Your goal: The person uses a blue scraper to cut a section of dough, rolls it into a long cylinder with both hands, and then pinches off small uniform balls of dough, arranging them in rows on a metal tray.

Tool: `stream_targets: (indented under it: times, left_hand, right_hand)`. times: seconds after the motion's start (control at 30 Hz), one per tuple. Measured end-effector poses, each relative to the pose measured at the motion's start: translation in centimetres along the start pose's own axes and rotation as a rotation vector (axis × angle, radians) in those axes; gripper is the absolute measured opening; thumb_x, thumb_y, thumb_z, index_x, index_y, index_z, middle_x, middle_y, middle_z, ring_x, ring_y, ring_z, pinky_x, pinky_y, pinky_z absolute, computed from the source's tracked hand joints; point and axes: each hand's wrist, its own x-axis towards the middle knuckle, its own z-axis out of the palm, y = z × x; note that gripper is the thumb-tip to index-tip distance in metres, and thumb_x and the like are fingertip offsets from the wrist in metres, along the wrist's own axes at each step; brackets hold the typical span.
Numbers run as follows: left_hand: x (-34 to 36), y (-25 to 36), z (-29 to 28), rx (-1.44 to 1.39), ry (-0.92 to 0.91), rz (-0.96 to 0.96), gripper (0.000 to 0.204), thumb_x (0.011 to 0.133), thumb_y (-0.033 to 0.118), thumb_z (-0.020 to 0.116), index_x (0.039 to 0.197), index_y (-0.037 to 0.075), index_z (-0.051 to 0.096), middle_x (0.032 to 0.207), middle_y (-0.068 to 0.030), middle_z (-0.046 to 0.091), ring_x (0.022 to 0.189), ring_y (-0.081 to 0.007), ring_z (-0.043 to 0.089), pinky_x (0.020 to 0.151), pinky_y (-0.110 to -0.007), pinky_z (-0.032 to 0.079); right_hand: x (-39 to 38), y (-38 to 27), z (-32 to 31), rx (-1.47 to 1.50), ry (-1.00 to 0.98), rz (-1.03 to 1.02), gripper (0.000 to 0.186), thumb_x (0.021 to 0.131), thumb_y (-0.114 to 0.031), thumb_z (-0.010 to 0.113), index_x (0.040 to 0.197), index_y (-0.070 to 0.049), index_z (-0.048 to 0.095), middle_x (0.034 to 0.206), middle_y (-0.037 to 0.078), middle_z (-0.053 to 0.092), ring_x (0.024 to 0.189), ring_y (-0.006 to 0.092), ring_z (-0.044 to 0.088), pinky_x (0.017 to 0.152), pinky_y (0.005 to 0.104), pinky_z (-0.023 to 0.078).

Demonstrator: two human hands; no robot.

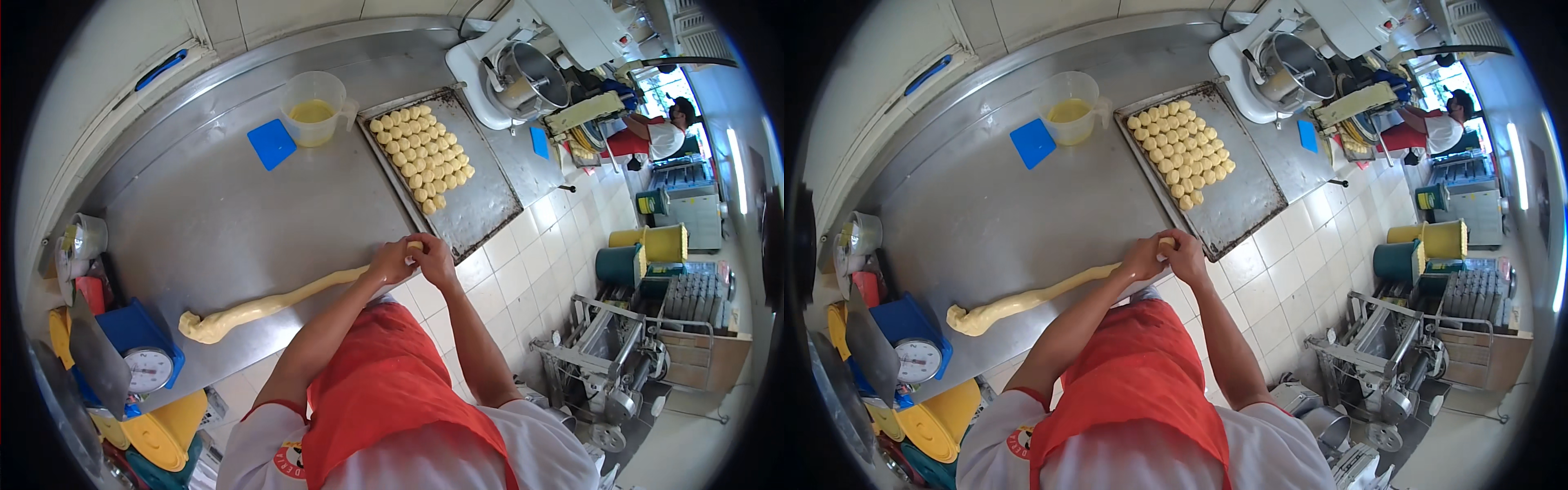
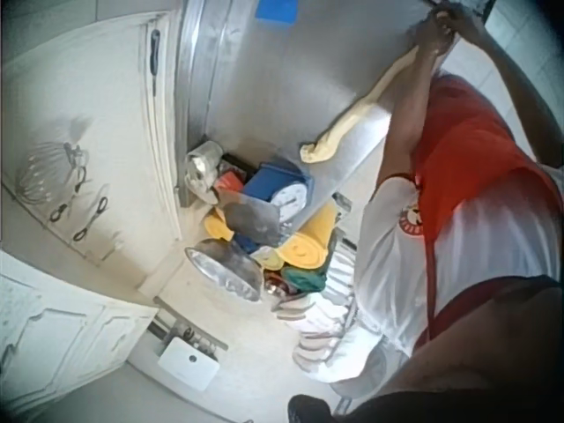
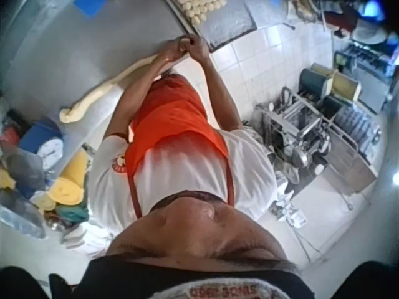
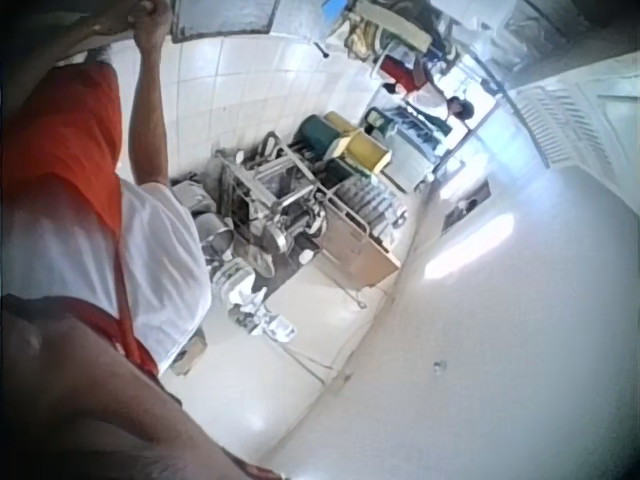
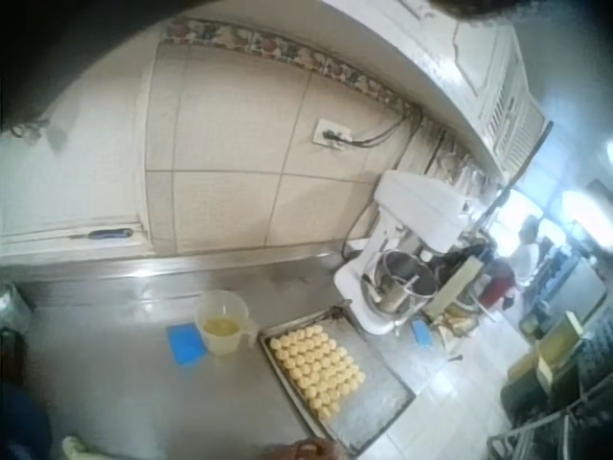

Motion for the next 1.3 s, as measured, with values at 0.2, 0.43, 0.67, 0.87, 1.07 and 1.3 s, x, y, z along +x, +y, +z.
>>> stream_targets:
  times: [0.2,0.43,0.67,0.87,1.07,1.3]
  left_hand:
    - [0.0,2.0,1.1,0.275,-0.095,-0.125,0.016,0.080,0.018,0.063,0.082,0.004,0.071,0.088,-0.0213,0.072,0.085,-0.0395,0.070,0.074,-0.048,0.057]
    - [2.5,2.3,0.3,0.469,-0.311,-0.202,0.027,0.081,0.027,0.061,0.086,0.003,0.073,0.090,-0.0209,0.072,0.089,-0.0395,0.070,0.078,-0.047,0.057]
    - [5.9,-2.5,-0.8,0.277,-0.204,-0.431,0.031,0.072,0.019,0.069,0.100,0.007,0.071,0.101,-0.0253,0.070,0.099,-0.0409,0.067,0.085,-0.047,0.054]
    - [2.5,-6.2,-0.7,0.210,-0.089,-0.249,0.056,0.065,-0.005,0.065,0.120,0.007,0.061,0.108,-0.0213,0.063,0.100,-0.0414,0.061,0.096,-0.046,0.047]
    - [0.8,-4.2,-1.2,0.004,0.030,-0.385,0.071,0.069,-0.004,0.069,0.136,0.011,0.051,0.110,-0.0188,0.062,0.092,-0.0314,0.064,0.082,-0.038,0.053]
    - [-0.5,-4.1,-0.7,0.075,0.321,-0.008,0.065,0.071,0.009,0.078,0.131,0.007,0.054,0.107,-0.0191,0.065,0.097,-0.0355,0.065,0.086,-0.040,0.052]
  right_hand:
    - [-2.1,-1.7,2.0,-0.381,0.389,-0.132,0.026,0.092,-0.023,0.059,0.095,0.000,0.071,0.079,0.022,0.068,0.075,0.0351,0.068,0.070,0.0436,0.053]
    - [-0.4,2.0,-0.3,-0.616,0.507,-0.212,0.028,0.094,-0.025,0.057,0.087,0.000,0.068,0.075,0.021,0.067,0.070,0.0387,0.066,0.066,0.0453,0.050]
    - [1.6,6.3,-6.9,0.477,-0.095,0.029,0.026,0.094,-0.012,0.059,0.115,0.000,0.069,0.078,0.002,0.063,0.066,0.0116,0.057,0.064,0.0271,0.050]
    - [12.0,8.2,-10.3,0.017,0.453,-0.016,0.029,0.091,-0.018,0.064,0.112,0.002,0.068,0.087,0.013,0.068,0.076,0.0182,0.067,0.066,0.0312,0.053]
    - [11.4,4.7,-7.4,-0.389,0.559,-0.125,0.035,0.085,-0.027,0.072,0.107,0.000,0.069,0.100,0.021,0.067,0.086,0.0284,0.068,0.074,0.0392,0.053]
    - [4.6,4.4,1.8,0.451,-0.325,0.018,0.030,0.088,-0.019,0.069,0.110,0.001,0.070,0.091,0.015,0.070,0.080,0.0201,0.068,0.066,0.0326,0.054]
